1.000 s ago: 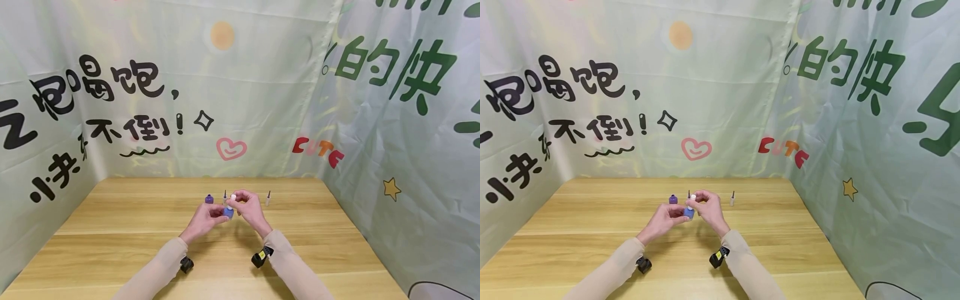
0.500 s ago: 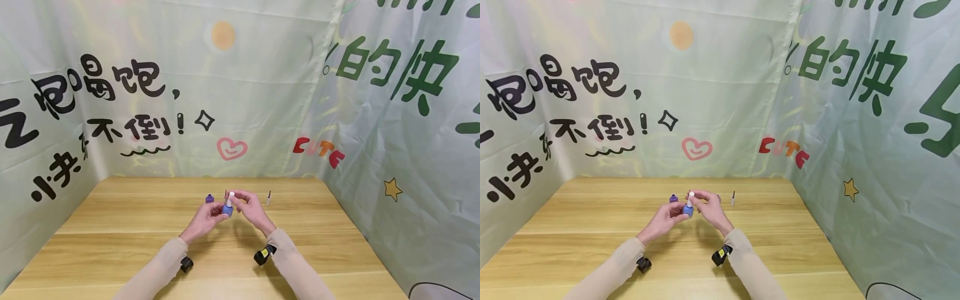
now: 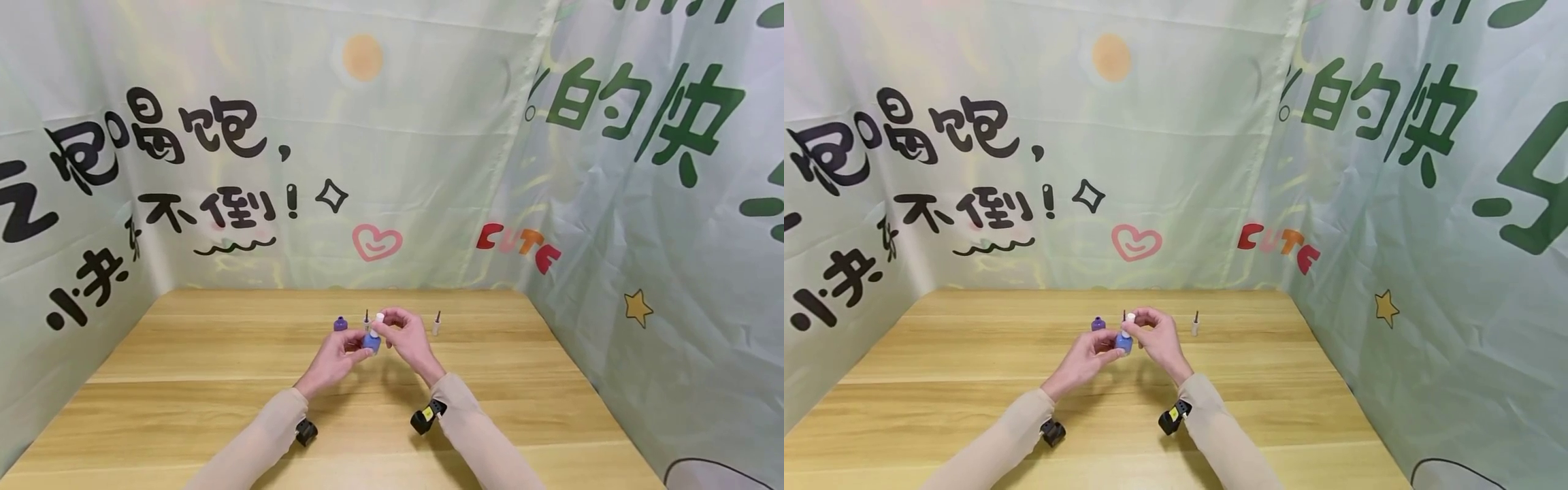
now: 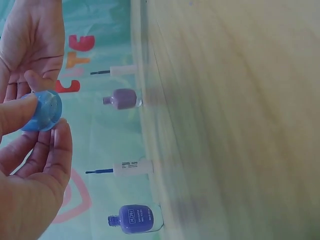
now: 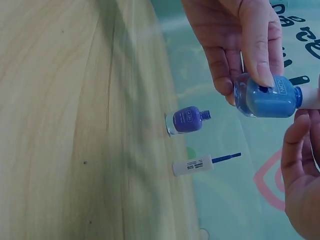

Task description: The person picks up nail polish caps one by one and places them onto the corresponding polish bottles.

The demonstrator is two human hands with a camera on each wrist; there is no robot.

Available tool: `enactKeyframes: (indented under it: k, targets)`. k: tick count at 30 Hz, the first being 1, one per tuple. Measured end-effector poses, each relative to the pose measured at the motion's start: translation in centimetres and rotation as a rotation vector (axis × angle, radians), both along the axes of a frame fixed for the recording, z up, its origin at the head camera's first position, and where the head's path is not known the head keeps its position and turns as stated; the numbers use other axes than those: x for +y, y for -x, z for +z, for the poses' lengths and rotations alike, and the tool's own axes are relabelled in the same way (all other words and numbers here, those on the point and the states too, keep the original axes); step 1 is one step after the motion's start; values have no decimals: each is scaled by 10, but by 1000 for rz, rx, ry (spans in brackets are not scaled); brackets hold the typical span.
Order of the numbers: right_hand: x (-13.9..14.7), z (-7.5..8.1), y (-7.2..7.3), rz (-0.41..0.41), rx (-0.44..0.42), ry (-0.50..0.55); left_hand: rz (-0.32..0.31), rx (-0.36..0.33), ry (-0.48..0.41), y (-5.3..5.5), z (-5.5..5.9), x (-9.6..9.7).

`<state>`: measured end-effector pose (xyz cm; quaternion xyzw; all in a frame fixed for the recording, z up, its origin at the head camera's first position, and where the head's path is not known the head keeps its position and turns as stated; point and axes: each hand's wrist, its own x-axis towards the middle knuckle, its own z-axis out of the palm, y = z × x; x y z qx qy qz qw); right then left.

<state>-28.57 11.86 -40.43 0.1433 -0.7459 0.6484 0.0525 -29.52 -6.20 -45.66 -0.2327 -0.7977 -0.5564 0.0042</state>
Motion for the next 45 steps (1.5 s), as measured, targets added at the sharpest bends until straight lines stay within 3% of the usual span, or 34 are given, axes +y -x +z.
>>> enactKeyframes:
  k: [10,23,28,35,39,45]
  targets:
    - [3,-1,5,173,24,-13,-6,3,-13,2,1,-3]
    - [-4,4,1,-21,15,-4,15,22,11,2,0,-5]
    - [-2,-2,6,11,19,11,6,14,6,2,2,-4]
    - [5,-21,24,183,18,87,-38,16,-30,7,0,-3]
    - [4,-23,26,159,12,41,-35,-2,-32,6,-3,-4]
    - [2,-23,25,68,5,105,-38,18,-33,4,-3,-1]
